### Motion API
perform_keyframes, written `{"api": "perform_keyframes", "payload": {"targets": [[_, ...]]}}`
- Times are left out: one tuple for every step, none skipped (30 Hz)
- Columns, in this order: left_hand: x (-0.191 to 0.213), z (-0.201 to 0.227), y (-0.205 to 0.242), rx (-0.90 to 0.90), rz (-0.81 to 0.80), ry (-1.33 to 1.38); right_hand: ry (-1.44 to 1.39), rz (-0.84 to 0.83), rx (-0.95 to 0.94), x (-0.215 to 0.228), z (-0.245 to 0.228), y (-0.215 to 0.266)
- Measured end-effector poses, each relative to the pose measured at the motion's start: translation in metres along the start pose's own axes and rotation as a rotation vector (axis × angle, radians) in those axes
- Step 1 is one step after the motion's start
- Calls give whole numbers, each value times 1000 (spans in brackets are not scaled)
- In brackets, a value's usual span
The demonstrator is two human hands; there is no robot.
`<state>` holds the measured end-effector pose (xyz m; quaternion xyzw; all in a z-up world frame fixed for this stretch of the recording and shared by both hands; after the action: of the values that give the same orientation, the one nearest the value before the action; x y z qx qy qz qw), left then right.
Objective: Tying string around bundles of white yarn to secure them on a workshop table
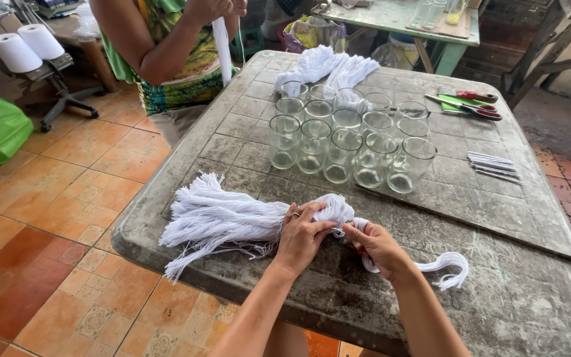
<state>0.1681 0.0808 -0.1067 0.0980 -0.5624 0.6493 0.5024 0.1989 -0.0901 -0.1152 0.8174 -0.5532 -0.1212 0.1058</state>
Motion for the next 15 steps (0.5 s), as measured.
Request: {"api": "perform_keyframes", "payload": {"targets": [[-2,-2,1,5,4,3,-34,-24,-43,1,-2,7],[-5,-5,2,11,7,6,-69,-48,-85,2,-4,14],[-7,-7,3,13,9,6,-67,-50,-86,12,-11,22],[-9,-9,3,10,14,-4,-97,-30,-76,23,-18,30],[-12,-10,5,10,21,-11,-124,-8,-69,35,-24,38],[-13,-12,6,16,22,-8,-119,-9,-74,54,-27,43],[-15,-13,6,11,31,-16,-98,46,-39,78,-33,48],[-18,-13,7,5,39,-24,-76,100,-5,102,-38,54],[-9,-9,4,8,41,-19,-71,103,-7,132,-40,58],[-2,-3,1,-19,33,19,-75,82,15,161,-44,63],[6,3,-1,-47,25,55,-78,60,38,190,-48,67],[7,4,-1,-45,28,58,-74,61,37,202,-54,81],[8,4,-1,-41,17,60,-144,109,165,217,-68,97],[8,5,-2,-38,6,62,-215,154,294,234,-81,114],[6,3,-1,-39,5,62,-216,156,295,246,-84,120]]}}
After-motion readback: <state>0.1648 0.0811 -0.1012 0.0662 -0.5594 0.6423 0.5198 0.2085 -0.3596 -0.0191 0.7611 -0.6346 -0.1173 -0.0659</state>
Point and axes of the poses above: each hand's wrist, its own y-axis away from the middle knuckle, its own x-axis out of the back of the hand, z = x × y, the point moved 7 cm from there along -y, towards the middle knuckle, and after that the axes turned 7 degrees about -x, right-handed, at the moved point
